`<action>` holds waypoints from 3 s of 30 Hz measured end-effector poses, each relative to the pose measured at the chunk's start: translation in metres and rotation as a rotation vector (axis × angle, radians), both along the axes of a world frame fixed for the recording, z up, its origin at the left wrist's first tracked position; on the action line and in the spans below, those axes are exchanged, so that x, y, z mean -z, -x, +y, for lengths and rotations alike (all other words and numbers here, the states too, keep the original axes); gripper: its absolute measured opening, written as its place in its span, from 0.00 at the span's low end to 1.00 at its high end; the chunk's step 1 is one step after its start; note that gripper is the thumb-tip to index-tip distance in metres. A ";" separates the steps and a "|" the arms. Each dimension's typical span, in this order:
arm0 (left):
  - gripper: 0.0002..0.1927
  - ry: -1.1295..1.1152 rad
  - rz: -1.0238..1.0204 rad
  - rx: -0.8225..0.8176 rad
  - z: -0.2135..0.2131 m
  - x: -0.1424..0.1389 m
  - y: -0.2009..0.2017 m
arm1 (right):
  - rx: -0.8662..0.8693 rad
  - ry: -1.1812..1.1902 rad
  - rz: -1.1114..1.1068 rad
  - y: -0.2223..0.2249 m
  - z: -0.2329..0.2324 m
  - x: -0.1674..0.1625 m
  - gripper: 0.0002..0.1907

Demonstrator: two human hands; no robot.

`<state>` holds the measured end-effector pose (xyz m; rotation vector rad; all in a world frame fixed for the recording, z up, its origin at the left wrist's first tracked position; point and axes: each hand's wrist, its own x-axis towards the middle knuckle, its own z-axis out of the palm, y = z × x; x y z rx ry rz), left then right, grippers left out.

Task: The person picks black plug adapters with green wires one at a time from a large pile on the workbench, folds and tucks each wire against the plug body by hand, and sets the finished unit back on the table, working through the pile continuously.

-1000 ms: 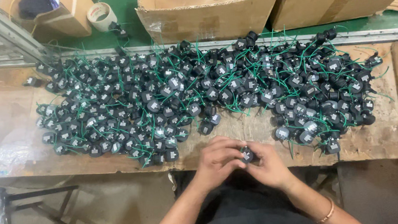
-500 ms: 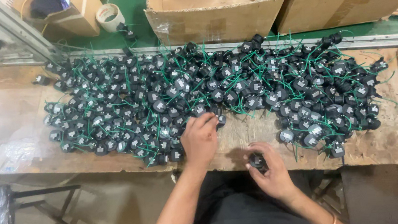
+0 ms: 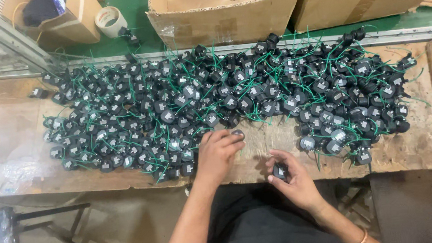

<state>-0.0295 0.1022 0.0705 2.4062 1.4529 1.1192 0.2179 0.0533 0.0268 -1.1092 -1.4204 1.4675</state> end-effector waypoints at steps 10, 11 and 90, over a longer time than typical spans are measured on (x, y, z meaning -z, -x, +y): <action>0.13 0.089 -0.492 0.346 -0.023 -0.005 -0.051 | -0.154 0.026 0.033 0.007 -0.002 0.016 0.25; 0.14 0.086 -0.491 0.336 -0.024 -0.005 -0.053 | -0.116 0.061 0.061 0.005 -0.002 0.018 0.24; 0.11 0.053 -0.691 0.366 -0.033 0.011 -0.037 | 0.036 -0.334 -0.250 0.011 0.001 -0.010 0.24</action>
